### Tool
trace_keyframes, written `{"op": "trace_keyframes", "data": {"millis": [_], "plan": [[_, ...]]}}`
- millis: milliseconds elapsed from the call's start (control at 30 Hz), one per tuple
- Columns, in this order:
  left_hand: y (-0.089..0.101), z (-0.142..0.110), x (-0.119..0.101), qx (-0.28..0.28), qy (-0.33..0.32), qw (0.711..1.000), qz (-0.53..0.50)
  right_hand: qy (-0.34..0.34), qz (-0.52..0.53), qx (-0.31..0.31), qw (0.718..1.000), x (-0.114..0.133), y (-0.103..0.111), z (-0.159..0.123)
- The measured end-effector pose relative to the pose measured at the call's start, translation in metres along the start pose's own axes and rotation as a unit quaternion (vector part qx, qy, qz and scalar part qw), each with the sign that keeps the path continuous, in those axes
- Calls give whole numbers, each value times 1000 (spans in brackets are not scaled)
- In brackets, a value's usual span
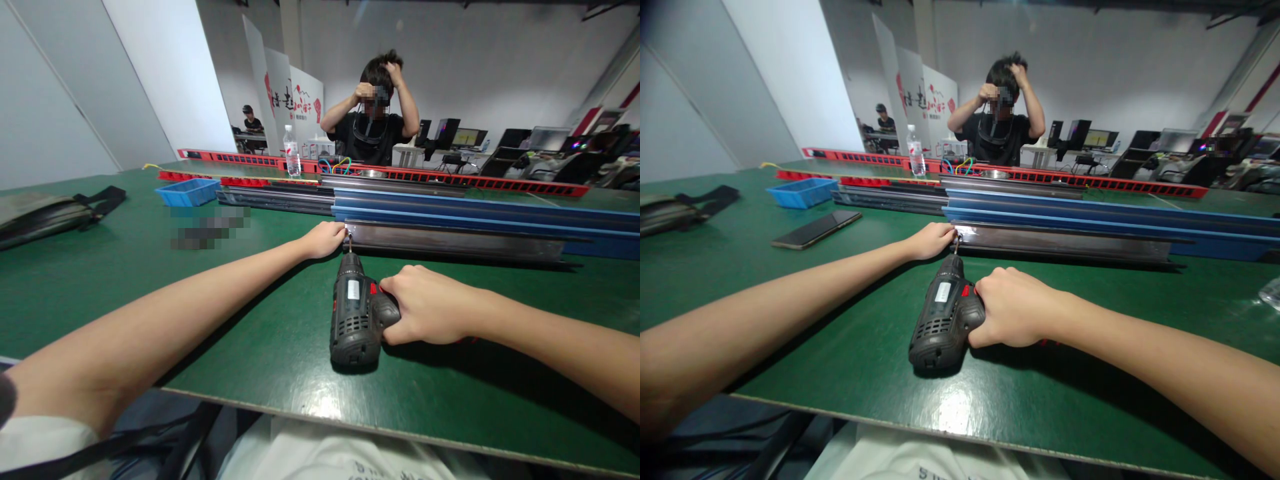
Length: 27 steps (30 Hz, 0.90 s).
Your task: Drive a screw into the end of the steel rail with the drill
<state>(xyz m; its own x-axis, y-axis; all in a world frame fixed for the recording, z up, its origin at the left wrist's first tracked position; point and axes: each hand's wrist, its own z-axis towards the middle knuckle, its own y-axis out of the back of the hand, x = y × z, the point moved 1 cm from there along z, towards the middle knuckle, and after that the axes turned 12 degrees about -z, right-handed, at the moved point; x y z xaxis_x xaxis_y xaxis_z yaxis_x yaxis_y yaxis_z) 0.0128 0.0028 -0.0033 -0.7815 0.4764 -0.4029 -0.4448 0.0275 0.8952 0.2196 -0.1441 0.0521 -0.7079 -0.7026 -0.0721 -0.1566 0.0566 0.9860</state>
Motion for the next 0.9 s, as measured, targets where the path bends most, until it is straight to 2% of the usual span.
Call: {"op": "trace_keyframes", "data": {"millis": [900], "plan": [[-2, 1, 3, -1, 0, 1000, 16, -11, 26, 13, 1000, 0, 0, 0]]}}
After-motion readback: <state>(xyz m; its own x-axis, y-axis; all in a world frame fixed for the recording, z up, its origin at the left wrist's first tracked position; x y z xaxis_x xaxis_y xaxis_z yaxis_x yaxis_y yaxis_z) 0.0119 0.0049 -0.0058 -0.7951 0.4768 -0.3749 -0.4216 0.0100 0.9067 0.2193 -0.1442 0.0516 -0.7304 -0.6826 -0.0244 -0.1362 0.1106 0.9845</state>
